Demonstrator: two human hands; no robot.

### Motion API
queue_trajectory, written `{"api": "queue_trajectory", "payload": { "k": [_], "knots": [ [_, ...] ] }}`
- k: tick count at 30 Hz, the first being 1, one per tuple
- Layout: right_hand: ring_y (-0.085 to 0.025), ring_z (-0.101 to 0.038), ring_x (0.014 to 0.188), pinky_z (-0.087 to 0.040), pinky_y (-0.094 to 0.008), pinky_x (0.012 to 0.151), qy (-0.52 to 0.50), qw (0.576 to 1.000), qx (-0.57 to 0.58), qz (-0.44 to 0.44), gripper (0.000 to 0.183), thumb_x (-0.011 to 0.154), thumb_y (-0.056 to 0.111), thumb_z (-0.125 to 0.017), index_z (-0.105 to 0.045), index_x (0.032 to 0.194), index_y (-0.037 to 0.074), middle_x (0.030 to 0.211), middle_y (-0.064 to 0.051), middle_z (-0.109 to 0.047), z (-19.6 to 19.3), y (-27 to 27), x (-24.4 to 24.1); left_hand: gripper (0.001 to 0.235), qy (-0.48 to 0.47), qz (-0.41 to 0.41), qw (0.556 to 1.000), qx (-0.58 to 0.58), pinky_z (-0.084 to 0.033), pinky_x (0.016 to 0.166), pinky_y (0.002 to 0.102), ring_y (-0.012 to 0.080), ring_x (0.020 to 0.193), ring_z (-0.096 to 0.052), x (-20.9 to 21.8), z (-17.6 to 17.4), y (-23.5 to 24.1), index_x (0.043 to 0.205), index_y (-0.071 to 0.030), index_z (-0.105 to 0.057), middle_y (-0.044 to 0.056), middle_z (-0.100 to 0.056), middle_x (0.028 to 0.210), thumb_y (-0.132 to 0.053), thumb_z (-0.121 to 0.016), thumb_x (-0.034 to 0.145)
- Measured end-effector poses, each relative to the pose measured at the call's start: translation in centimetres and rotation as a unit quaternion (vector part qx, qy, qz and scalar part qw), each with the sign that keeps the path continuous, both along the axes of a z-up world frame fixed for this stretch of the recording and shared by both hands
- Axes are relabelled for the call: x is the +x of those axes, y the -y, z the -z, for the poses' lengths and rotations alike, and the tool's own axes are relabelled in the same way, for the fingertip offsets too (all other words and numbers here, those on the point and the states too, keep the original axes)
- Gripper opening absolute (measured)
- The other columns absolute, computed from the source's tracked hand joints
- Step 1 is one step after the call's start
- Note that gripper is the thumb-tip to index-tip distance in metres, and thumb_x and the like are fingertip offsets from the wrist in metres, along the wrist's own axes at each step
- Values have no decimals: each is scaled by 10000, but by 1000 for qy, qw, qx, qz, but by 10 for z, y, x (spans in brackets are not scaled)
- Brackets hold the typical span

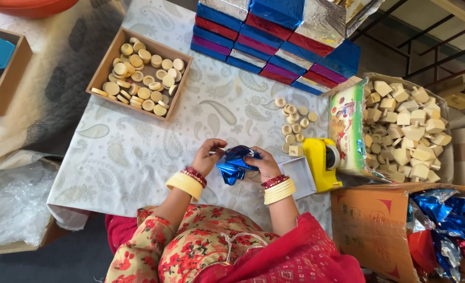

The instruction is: The person assembles small boxes, places wooden pieces inside them, and wraps them in blue foil.

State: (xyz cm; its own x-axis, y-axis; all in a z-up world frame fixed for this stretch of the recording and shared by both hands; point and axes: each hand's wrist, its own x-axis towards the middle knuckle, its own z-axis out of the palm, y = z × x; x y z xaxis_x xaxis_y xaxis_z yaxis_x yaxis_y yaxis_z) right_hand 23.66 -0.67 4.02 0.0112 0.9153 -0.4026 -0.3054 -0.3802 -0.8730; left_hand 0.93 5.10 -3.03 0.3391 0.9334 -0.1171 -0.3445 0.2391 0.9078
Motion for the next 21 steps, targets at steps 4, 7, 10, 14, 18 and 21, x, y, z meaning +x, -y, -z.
{"api": "queue_trajectory", "payload": {
  "k": [4,7,10,14,18,21],
  "knots": [
    [-123,-687,892,-541,-274,858,-5,1000,-17,-2,251,834,-55,-762,-719,1067,27,949,-33,-728,-7,4,0,343,-10,107,991,83,-547,908,259,91,998,-640,4,19,-21,1247,-45,-687,12,-693,1125,39,-612,923],
    [-130,-687,899,-544,-278,861,-5,1000,-13,3,275,830,-65,-760,-716,1083,34,955,-33,-728,5,0,5,318,-22,186,982,33,-526,897,234,59,955,-602,-4,-18,-30,1266,-41,-700,6,-707,1161,-29,-705,948],
    [-132,-686,921,-541,-282,877,-14,1000,4,-7,274,839,-73,-759,-710,1092,18,977,-38,-733,5,3,7,437,-34,164,986,27,-528,824,229,58,846,-555,1,-31,-26,1294,-58,-682,-1,-676,1156,-47,-778,868],
    [-137,-690,936,-538,-286,894,-9,1000,3,-17,284,843,-72,-742,-705,1113,7,994,-45,-740,2,2,3,447,-98,151,983,22,-517,763,228,65,768,-493,-1,-47,-17,1276,-84,-694,-11,-684,1135,-76,-803,843],
    [-149,-693,966,-540,-302,912,-17,1000,-6,-10,320,834,-79,-707,-693,1142,6,1040,-61,-737,6,5,8,443,-164,133,963,167,-523,771,297,144,850,-580,4,-53,-14,1225,-123,-728,35,-669,1119,-102,-832,795],
    [-153,-688,1007,-541,-306,931,-13,1000,7,-15,328,843,-86,-693,-680,1160,-1,1085,-71,-727,-1,0,3,428,-278,113,910,285,-487,875,380,231,990,-635,-1,-97,-9,1158,-166,-760,55,-691,1101,-114,-867,747]
  ]
}}
